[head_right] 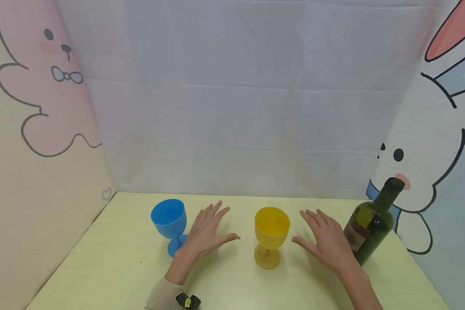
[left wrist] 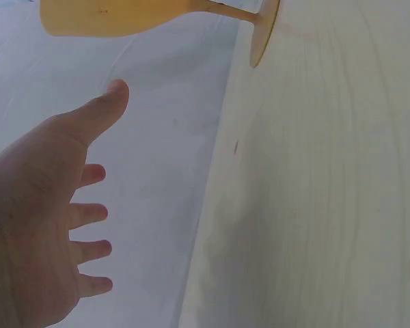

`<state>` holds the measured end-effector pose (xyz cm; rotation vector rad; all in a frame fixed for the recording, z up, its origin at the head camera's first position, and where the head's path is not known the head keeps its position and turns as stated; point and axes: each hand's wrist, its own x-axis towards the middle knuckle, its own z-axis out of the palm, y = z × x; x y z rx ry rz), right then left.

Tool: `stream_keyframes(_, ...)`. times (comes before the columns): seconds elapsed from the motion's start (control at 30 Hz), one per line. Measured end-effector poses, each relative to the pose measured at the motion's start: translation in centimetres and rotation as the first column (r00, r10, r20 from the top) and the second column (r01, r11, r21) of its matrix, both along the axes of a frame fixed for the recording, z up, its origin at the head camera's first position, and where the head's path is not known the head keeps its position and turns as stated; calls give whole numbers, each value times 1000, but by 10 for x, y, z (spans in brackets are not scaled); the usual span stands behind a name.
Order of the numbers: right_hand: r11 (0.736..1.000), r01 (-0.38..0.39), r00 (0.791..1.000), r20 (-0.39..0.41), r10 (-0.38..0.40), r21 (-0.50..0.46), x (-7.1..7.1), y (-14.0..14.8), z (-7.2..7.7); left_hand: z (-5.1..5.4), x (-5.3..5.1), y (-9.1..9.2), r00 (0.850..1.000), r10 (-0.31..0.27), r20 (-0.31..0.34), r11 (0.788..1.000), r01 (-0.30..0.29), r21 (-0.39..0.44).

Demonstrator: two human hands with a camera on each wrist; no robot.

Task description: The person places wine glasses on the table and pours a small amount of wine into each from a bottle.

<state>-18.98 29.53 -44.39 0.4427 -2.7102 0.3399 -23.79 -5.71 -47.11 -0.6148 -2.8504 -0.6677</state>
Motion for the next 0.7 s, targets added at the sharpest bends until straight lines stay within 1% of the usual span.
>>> stream_keyframes(0.17,991,-21,998,-54,14,-129,2,-3,7,12,6,7,996,-82,25,993,79,90)
stream_keyframes(0.27,987,-46,991,-129,26,-153,4,-4,12,19,10,12,991,-124,41,981,116,158)
stream_keyframes(0.4,985,-76,972,-232,39,-155,8,-5,18,25,15,19,988,-145,59,966,128,223)
stream_keyframes(0.5,983,-93,957,-288,44,-159,10,-5,22,26,17,23,986,-151,71,957,127,261)
stream_keyframes(0.6,982,-100,945,-324,45,-157,11,-6,26,26,18,26,983,-160,88,945,126,301)
stream_keyframes(0.7,983,-101,939,-341,43,-154,12,-5,29,25,20,30,979,-169,111,930,122,346)
